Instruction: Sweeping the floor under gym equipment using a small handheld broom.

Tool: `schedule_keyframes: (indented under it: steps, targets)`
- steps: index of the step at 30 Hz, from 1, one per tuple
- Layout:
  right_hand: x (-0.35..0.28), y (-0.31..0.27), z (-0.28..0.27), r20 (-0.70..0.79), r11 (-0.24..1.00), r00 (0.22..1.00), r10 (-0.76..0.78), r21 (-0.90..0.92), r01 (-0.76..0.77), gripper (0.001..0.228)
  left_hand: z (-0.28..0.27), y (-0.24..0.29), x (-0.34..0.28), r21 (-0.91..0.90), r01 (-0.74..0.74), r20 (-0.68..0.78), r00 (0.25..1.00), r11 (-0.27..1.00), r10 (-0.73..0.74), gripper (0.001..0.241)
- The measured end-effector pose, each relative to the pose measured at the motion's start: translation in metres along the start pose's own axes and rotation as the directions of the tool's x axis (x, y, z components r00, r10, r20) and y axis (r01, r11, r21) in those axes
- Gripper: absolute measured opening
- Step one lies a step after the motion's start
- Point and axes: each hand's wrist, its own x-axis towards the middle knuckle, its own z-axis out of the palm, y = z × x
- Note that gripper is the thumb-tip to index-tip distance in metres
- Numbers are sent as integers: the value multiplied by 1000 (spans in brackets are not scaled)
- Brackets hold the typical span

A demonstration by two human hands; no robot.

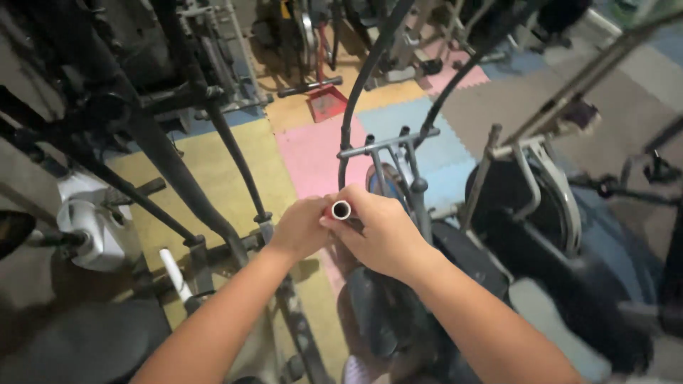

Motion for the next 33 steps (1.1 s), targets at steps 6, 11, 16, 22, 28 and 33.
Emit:
schedule_keyframes:
  steps: [6, 11, 16, 22, 28, 33]
  targets:
    - [18, 60, -36, 27, 995, 999, 20, 93, -23, 27, 37, 26, 57, 106, 82, 3, 997, 991, -83, 17]
    - [19, 85, -45, 57, 993, 998, -7, 118, 0, 26, 39, 61, 57, -47, 153, -24, 988, 987, -154, 19]
    - [20, 96, -46, 18, 991, 1000, -19, 133, 16, 28, 40, 65, 55, -64, 115, -62, 991, 991, -119, 18]
    - [22, 98, -52, -4, 989, 1000, 12, 149, -11, 29, 56, 44, 70, 22, 107, -47, 993, 994, -106, 23]
    - [20, 106, -57, -36, 992, 994, 100, 87, -97, 30, 56, 48, 82, 39, 133, -7, 991, 990, -132, 18]
    - [25, 100, -59, -36, 988, 989, 142, 58, -140, 27, 55, 46, 95, 23, 137, 16, 990, 990, -137, 10]
